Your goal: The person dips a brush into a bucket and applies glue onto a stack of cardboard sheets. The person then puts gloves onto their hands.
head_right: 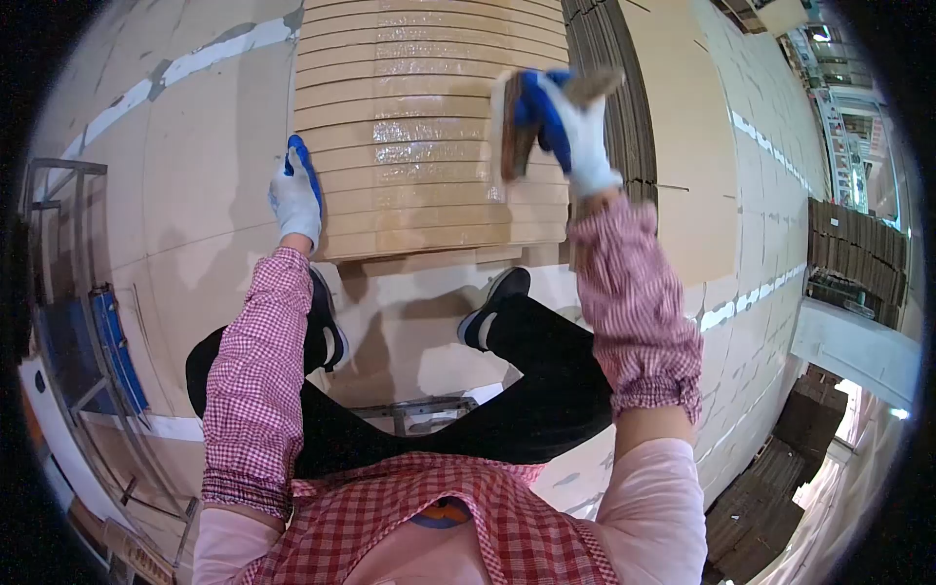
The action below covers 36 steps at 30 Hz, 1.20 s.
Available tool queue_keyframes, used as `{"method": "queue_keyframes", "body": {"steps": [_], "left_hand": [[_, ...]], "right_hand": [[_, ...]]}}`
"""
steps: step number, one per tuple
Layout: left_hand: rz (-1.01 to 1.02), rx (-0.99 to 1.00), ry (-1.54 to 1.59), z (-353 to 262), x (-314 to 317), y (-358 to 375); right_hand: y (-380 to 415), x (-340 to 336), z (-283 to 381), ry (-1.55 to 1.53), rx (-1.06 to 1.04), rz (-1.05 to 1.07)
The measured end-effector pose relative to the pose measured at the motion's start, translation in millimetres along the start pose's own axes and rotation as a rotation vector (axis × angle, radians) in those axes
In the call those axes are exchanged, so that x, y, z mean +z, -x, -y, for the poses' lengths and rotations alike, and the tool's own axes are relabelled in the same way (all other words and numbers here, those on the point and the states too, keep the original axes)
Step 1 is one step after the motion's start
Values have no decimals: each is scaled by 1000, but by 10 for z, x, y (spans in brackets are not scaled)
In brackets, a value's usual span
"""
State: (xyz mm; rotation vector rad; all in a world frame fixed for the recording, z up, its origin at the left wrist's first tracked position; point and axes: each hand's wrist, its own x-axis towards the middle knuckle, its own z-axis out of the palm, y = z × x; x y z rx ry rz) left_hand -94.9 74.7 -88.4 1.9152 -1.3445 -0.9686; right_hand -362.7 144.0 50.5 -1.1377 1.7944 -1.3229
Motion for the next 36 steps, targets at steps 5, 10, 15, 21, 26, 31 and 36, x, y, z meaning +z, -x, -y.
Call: {"method": "queue_keyframes", "body": {"steps": [5, 10, 15, 21, 26, 31, 36], "left_hand": [[-1, 34, 0, 27, 0, -10], [-28, 80, 2, 9, 19, -7], [4, 39, -46, -1, -2, -4], [1, 38, -45, 16, 19, -2], [-28, 4, 21, -93, -25, 45], [46, -39, -15, -99, -32, 42], [82, -41, -1, -81, -78, 38]], "right_hand": [[122, 68, -393, -55, 45, -37], [1291, -103, -376, 7, 378, 45], [863, -133, -304, 9, 97, 192], [1251, -41, -556, 24, 192, 137], [525, 133, 357, -45, 165, 230], [-489, 596, 208, -160, -169, 133], [152, 460, -241, -57, -19, 92]]}}
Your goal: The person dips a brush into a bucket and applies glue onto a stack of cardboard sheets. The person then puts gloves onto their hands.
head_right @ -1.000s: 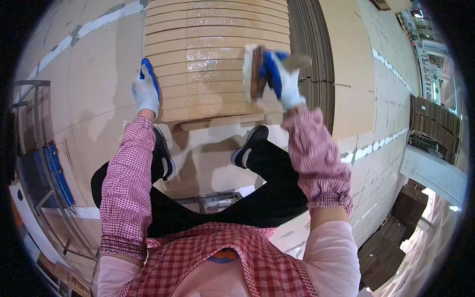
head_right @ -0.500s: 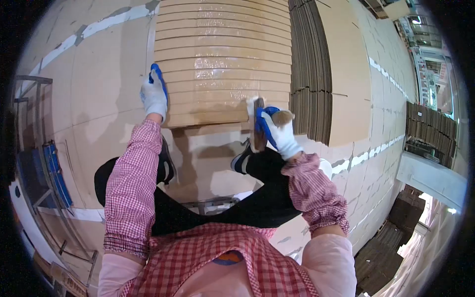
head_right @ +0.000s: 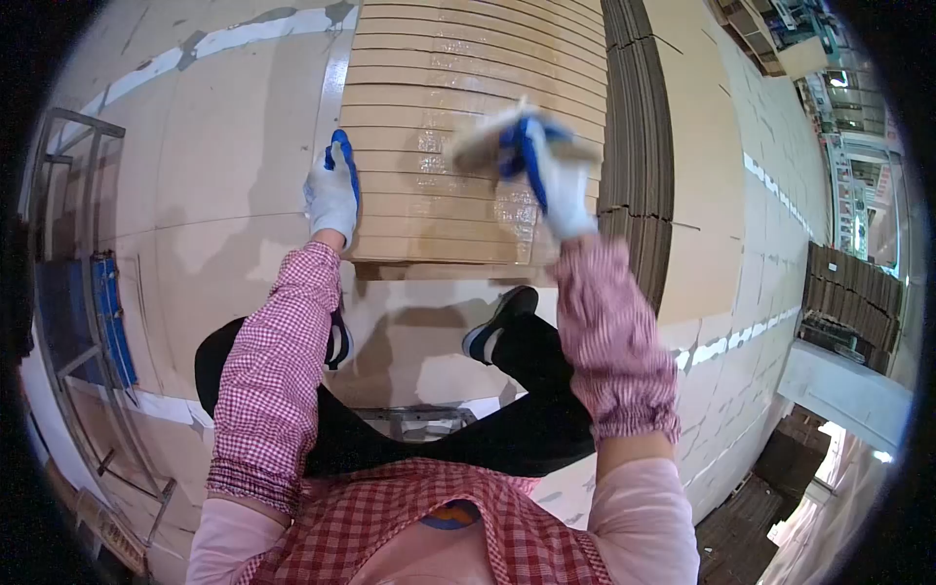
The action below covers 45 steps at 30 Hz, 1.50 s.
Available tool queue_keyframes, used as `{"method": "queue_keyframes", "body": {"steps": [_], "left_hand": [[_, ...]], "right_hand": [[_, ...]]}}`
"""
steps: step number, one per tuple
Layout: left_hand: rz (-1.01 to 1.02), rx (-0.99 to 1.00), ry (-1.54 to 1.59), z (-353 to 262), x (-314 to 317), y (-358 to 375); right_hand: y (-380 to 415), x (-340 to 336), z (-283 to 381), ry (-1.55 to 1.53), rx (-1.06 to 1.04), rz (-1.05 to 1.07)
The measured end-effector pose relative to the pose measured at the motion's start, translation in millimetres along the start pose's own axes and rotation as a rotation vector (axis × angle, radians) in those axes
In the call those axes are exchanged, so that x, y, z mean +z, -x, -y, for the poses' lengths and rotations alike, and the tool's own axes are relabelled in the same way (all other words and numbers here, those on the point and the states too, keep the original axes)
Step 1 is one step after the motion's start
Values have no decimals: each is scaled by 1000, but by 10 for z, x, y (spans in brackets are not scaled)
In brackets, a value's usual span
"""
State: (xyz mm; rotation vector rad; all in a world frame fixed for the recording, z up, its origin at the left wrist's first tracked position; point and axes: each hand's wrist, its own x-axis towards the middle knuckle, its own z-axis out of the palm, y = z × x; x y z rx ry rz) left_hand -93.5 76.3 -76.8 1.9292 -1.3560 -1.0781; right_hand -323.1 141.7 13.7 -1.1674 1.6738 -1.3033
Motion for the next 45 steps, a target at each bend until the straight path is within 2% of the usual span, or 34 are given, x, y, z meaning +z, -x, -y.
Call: {"method": "queue_keyframes", "body": {"steps": [2, 6, 8, 10, 14, 16, 18, 22, 23, 25, 29, 31, 32, 35, 36, 39, 42, 43, 45], "left_hand": [[23, 3, 27, -7, 19, 9], [29, -29, 12, -26, 13, -3], [30, -17, -6, -98, -37, 30], [29, -19, -24, -83, -25, 23], [-42, 51, 11, 32, 24, -19], [-22, 30, 20, -31, 7, -67], [20, 4, 9, 6, 25, 24], [-58, 21, 0, -42, 37, -26], [-59, 25, -9, -59, 31, -45], [-50, 23, -33, -37, 31, -16], [23, -11, -5, -37, 6, -30], [3, -12, -9, -23, 28, -16], [-20, -7, -13, -15, 40, 2], [-50, -6, -17, -53, 46, -29], [-49, -13, -14, -61, 45, -42], [-36, -28, -27, -16, 21, 26], [-43, -2, -18, -61, 6, -30], [-52, 1, -27, -14, 23, 15], [-95, 40, -18, -44, 47, -8]], "right_hand": [[569, -68, 54, 103, 246, 64], [481, -156, 435, 20, 337, 199], [113, -22, 619, -5, 76, 154], [-309, 169, 608, 26, -27, 32], [-220, 212, 153, 91, 9, -12], [296, 43, -6, 116, 100, 52], [766, -46, 178, 269, 220, 160], [523, 0, 525, 133, 315, 169], [355, 83, 530, 129, 311, 176], [83, 279, 469, 29, -26, 150], [522, 178, -262, 203, -72, 52], [987, 118, -12, 280, -30, 217], [1035, 107, 93, 283, -12, 216], [985, 117, 312, 94, 211, 229], [931, 166, 275, 91, 210, 236], [769, 364, 101, 284, -107, 176], [1153, 233, -18, 244, -218, 226], [1247, 203, 34, 248, -214, 212], [1242, 144, 145, 272, -32, 227]]}}
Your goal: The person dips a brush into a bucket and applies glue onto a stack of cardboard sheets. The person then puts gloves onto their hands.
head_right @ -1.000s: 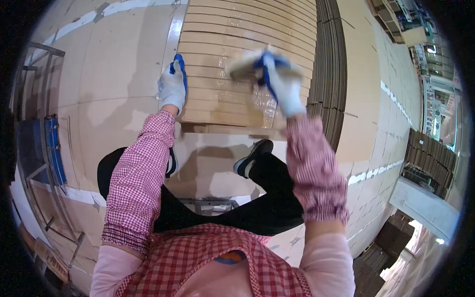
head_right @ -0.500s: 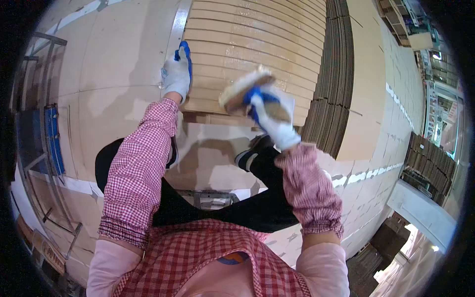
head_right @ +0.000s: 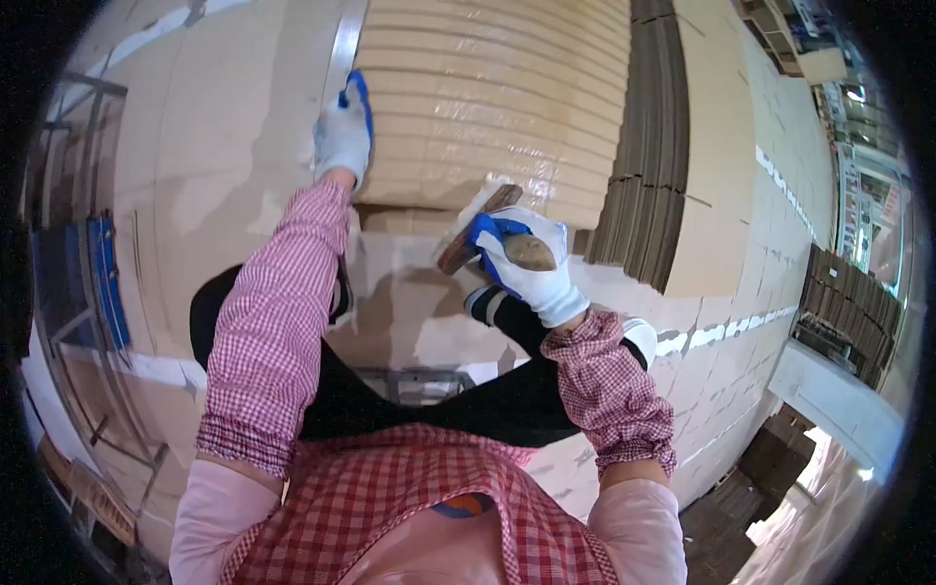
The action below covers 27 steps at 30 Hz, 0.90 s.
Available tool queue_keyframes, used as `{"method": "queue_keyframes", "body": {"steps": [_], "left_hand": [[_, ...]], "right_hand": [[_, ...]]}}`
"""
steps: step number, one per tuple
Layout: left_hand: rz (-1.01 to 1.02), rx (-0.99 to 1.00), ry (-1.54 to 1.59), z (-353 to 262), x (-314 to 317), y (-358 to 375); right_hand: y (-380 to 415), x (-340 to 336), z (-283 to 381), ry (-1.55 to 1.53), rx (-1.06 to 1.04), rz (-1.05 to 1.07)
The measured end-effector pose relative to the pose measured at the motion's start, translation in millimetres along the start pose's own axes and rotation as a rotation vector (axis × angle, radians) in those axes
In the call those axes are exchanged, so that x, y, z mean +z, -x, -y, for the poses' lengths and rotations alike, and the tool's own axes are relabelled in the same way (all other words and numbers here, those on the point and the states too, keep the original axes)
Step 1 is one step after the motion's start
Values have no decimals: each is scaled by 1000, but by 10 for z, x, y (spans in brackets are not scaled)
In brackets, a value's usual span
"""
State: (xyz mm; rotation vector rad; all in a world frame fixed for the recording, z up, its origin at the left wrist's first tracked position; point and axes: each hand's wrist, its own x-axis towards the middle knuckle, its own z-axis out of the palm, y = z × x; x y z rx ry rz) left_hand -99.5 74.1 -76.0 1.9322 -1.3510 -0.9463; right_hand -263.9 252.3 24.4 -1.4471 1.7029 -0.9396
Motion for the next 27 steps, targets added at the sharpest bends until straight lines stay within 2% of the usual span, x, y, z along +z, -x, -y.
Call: {"method": "queue_keyframes", "body": {"steps": [1, 3, 6, 9, 10, 13, 15, 18, 21, 23, 25, 26, 27], "left_hand": [[-4, 25, 16, -22, -1, -21], [106, -67, -8, -1, -29, -20], [92, -25, 11, 36, -8, 5], [94, -48, -9, 13, -4, 16], [92, -33, -5, 61, 25, 38], [-31, 36, 2, 71, 75, 3], [-29, 8, 17, 57, 55, 42], [7, 6, 11, 118, 66, -7], [43, -7, -18, 143, 42, -12], [58, -13, -41, 132, 49, -4], [58, -16, -18, 141, 67, 2], [57, -13, -10, 150, 63, 8], [50, -7, 2, 133, 75, 2]], "right_hand": [[-36, -49, 20, 0, 85, 21], [-210, -25, -133, -20, 59, -54], [-308, 16, -340, -84, 36, -190], [-67, -118, -342, 54, -119, -40], [-118, -192, -282, 55, -128, -53], [-548, -472, -35, -341, 418, -80], [-1038, -537, -81, -200, 71, -212], [-1667, -472, 6, -384, -19, -332], [-1888, -281, -395, -519, 13, -406], [-1552, -277, -713, -266, -23, -387], [-970, -237, -739, -272, 105, -339], [-826, -276, -589, -264, 103, -342], [-744, -362, -315, -280, 232, -225]]}}
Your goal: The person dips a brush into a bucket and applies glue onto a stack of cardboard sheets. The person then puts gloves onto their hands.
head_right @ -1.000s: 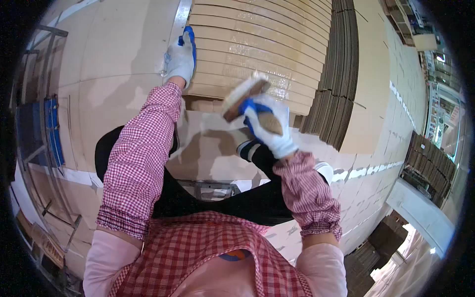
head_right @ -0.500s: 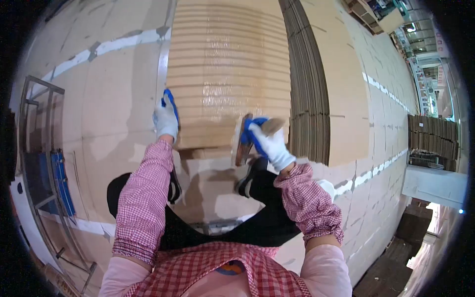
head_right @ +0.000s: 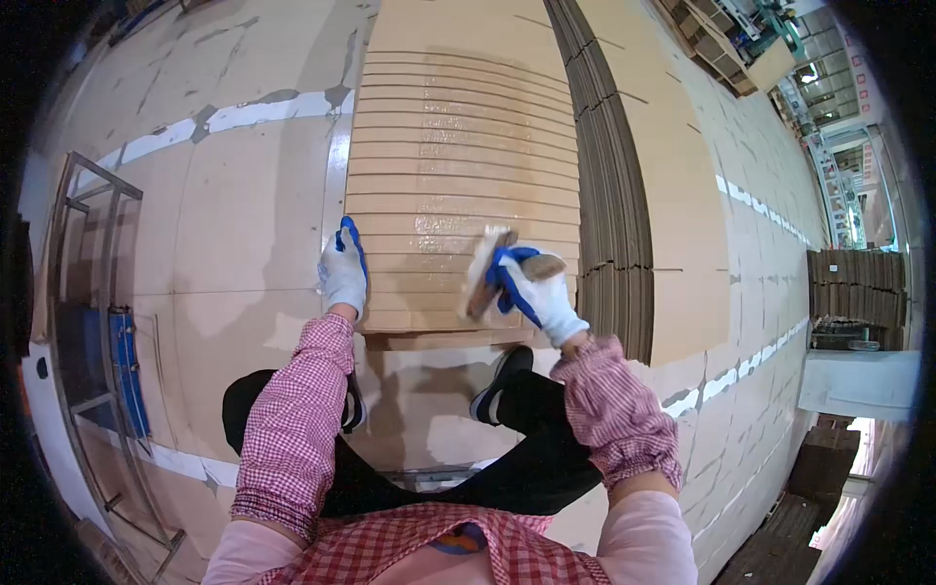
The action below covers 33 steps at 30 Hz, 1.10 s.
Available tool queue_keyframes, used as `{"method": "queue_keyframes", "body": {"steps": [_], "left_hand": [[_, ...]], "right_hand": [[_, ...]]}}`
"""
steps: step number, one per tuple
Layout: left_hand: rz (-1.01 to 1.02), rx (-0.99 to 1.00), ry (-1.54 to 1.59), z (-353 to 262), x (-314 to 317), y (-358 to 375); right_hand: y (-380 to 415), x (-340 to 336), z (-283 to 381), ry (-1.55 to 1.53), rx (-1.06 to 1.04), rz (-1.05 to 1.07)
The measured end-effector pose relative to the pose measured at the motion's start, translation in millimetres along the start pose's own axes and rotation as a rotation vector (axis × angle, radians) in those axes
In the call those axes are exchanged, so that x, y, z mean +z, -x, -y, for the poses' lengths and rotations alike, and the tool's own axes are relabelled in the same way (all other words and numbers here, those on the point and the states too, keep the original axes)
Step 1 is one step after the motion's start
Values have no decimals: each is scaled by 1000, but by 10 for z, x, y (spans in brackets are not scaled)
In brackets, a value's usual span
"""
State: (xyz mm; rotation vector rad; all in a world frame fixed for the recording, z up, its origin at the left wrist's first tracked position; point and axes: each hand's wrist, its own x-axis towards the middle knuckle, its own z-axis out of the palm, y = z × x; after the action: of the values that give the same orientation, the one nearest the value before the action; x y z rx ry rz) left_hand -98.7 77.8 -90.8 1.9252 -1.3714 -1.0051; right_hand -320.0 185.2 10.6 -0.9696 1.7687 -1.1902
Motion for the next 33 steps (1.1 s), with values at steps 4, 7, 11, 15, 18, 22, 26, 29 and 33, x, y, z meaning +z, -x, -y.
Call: {"method": "queue_keyframes", "body": {"steps": [4, 7, 11, 15, 18, 22, 26, 29, 33], "left_hand": [[-35, 0, 87, -21, 12, 7], [-36, -27, 9, -47, -20, -20], [-101, 4, 0, -13, 18, -39], [29, -48, 46, 35, -4, -71], [0, 18, 44, -86, -78, -33], [-41, 12, 19, -99, -76, -40], [-75, 29, -46, 9, -3, -160], [-122, 101, -19, 143, 75, -224], [-83, 69, -64, 25, -10, -156]], "right_hand": [[-426, -123, 460, -148, -61, 162], [-1128, 96, 577, -147, -351, -37], [-939, 212, 390, -197, -211, -136], [84, -56, -114, -62, -98, -38], [702, -173, -315, 162, -1, -27], [502, -204, 207, -22, 106, -4], [86, -119, -18, 30, -122, 21], [276, -137, -471, -53, 50, -64], [997, -162, -403, -18, 66, -58]]}}
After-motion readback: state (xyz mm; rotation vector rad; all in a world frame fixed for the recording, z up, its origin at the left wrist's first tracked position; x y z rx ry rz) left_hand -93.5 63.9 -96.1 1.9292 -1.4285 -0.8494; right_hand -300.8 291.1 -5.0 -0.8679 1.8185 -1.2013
